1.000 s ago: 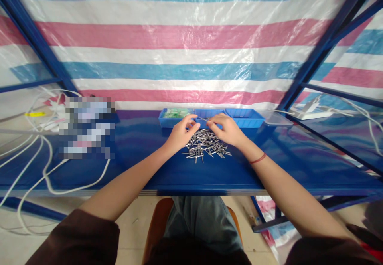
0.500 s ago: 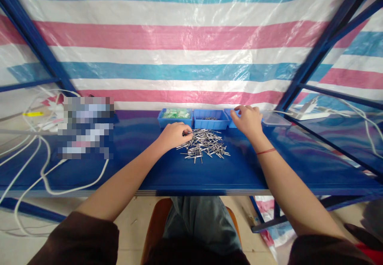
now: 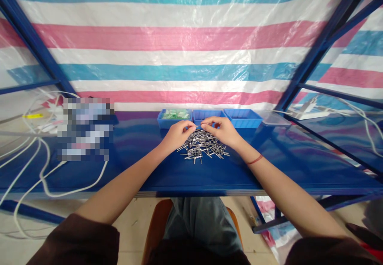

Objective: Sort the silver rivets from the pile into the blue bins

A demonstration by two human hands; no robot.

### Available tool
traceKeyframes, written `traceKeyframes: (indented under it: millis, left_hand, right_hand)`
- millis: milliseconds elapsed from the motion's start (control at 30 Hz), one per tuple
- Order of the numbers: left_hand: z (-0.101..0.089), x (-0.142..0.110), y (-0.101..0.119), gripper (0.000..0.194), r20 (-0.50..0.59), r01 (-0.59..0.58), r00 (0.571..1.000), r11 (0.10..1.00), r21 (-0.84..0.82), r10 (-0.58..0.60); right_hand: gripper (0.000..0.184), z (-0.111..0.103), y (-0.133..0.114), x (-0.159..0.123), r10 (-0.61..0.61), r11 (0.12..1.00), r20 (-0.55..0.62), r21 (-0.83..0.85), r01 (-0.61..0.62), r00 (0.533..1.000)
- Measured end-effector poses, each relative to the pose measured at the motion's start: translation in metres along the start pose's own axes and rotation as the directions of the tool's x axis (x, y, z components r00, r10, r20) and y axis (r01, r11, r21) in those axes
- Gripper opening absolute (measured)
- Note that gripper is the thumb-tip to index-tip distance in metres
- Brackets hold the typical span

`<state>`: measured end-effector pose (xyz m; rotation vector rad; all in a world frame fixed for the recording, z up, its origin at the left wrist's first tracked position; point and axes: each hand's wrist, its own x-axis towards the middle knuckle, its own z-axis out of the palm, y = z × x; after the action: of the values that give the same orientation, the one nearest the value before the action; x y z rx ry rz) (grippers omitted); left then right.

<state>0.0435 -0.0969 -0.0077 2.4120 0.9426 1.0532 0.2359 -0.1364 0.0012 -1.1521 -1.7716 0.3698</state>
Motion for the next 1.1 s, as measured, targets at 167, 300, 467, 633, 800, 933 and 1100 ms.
traceKeyframes:
  millis: [167,300,467,633,800,933,1100]
  left_hand:
    - [0.0014,-0.0005,0.0020,0.019,0.006,0.034,0.999,0.995,-0.094,-0.033]
    - [0.0014,0.0002,0.0017,0.021,0.019,0.051,0.999,0.987,-0.151,-0.049]
    - [0.0042,-0.0012,0.0016,0.022,0.012,0.045,0.999,0.988,-0.147,-0.043]
    - [0.0076,-0.0029,0.0026,0.027,-0.020,-0.006,1.000,0.986,-0.168,0.002]
    - [0.0064,-0.0033,0.0061,0.018,-0.073,-0.026,0.997,0.987,-0.159,0.014]
    - [0.0053,-0.0038,0.0096,0.013,-0.117,0.000,0.993,0.991,-0.136,-0.016]
    - [0.0064,-0.0040,0.0060,0.033,-0.097,0.020,0.995,0.993,-0.115,-0.031]
  right_hand:
    - [0.024,0.0006,-0.0020,0.0002,0.053,0.990,-0.024,0.129,-0.049,0.998]
    - [0.023,-0.0001,-0.0032,-0.0001,0.048,0.989,-0.006,0.140,-0.047,0.999]
    - [0.019,0.0006,-0.0029,-0.0011,-0.006,0.999,-0.043,0.046,0.008,0.999]
    - [0.016,0.0018,-0.0035,-0.0033,-0.116,0.993,-0.071,-0.027,0.114,0.991]
    - [0.015,0.0001,-0.0049,-0.0043,-0.181,0.975,-0.045,-0.143,0.173,0.982]
    - [0.017,0.0004,-0.0053,-0.0039,-0.207,0.958,0.011,-0.203,0.205,0.978]
    - [0.024,-0.0024,-0.0005,0.0014,-0.013,0.997,-0.096,-0.076,0.006,0.995]
